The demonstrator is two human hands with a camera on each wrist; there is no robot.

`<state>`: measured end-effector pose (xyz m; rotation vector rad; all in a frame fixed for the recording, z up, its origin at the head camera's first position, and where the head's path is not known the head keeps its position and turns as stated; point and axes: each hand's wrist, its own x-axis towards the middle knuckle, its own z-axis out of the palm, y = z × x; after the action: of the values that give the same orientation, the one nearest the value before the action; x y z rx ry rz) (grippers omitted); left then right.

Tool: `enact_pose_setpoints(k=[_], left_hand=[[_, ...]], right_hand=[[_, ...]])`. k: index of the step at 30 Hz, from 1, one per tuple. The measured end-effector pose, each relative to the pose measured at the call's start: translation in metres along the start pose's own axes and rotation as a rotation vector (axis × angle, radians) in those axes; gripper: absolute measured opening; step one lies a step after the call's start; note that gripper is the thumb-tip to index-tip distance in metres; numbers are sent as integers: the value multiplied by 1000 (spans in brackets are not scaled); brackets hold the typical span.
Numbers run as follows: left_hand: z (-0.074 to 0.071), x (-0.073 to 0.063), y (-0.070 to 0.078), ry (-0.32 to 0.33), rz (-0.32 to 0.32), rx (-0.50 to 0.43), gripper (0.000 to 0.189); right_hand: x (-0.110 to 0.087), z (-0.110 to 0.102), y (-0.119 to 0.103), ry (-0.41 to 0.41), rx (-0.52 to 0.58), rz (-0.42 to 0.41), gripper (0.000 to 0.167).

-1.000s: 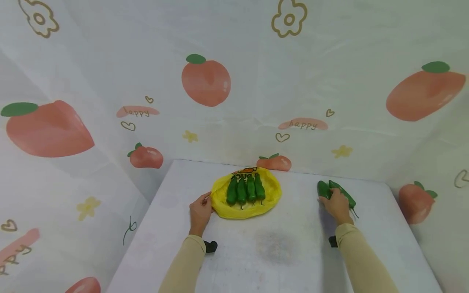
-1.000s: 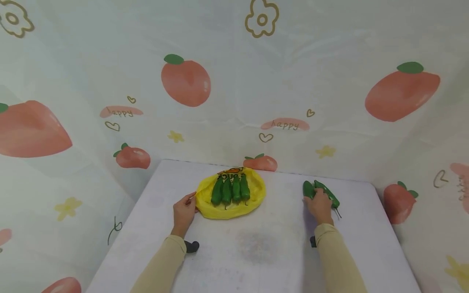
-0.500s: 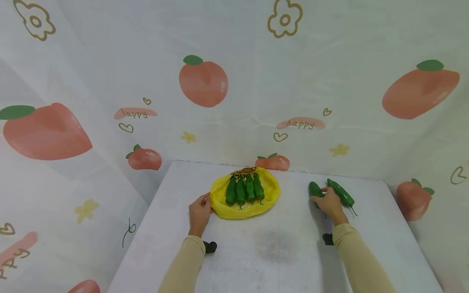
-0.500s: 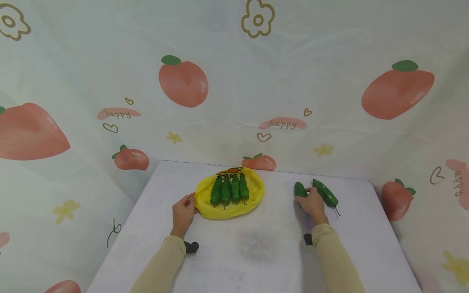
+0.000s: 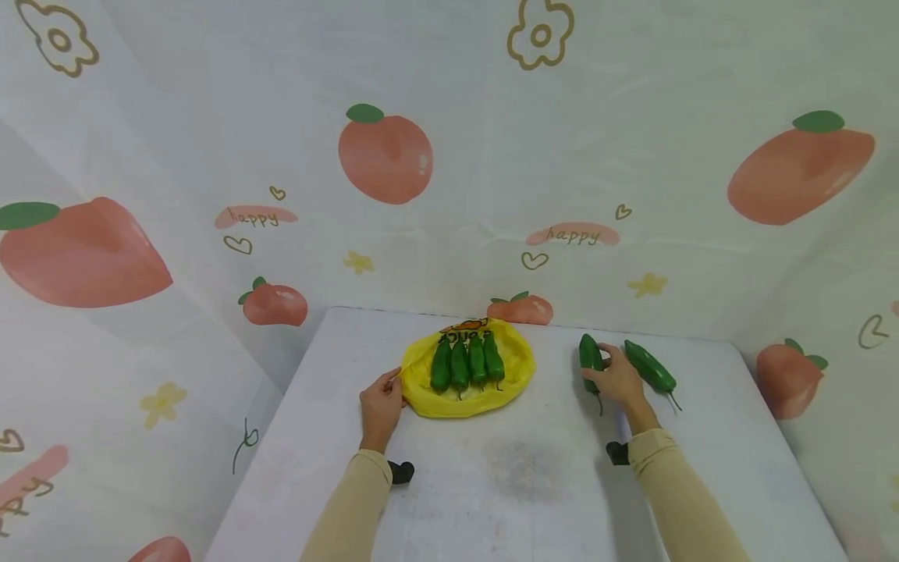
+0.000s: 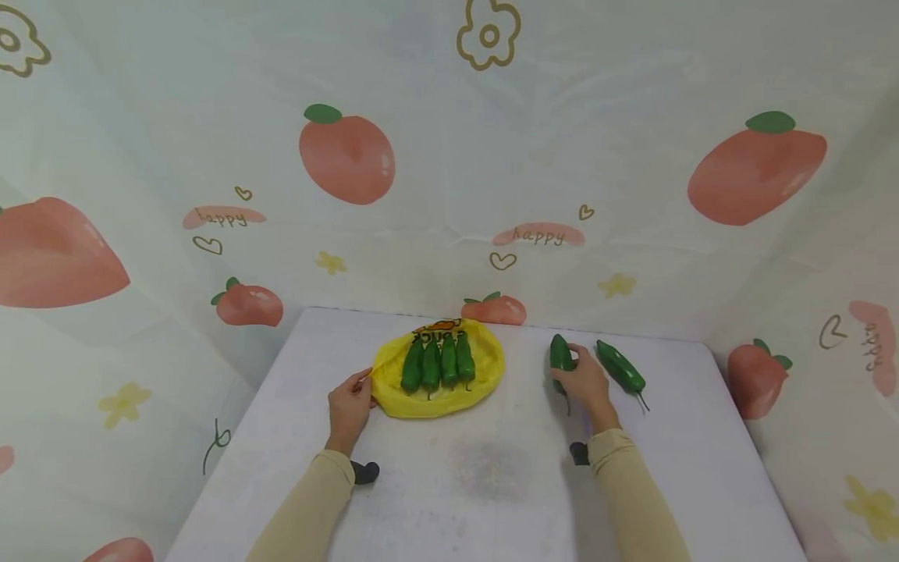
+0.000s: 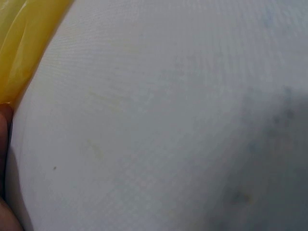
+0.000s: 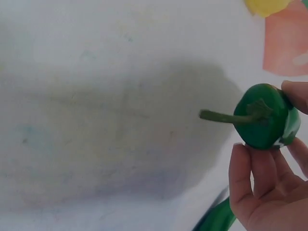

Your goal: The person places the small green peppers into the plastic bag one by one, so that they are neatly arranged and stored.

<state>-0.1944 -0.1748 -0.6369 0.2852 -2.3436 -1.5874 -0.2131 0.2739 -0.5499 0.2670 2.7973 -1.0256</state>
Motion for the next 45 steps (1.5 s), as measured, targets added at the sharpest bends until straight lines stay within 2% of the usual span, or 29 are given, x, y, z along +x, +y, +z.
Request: enact_pose_setpoints(k=[7, 18, 28, 35, 45], left_hand=[[3, 3, 0, 0, 16, -12, 25], [-2, 0, 3, -14, -13, 8, 26], [-1, 2, 0, -13, -24, 4, 26], [-1, 0, 1, -15, -39, 7, 26], [-2, -1, 2, -1, 3, 2, 25]], right_hand=[[-1, 0, -11, 18, -6, -30, 77], [-7, 9, -26, 16, 36, -53, 82], [-16, 20, -44, 22, 167, -46, 74], [-18, 24, -54, 22, 144, -54, 72], [-30, 32, -75, 45, 149, -152, 76]])
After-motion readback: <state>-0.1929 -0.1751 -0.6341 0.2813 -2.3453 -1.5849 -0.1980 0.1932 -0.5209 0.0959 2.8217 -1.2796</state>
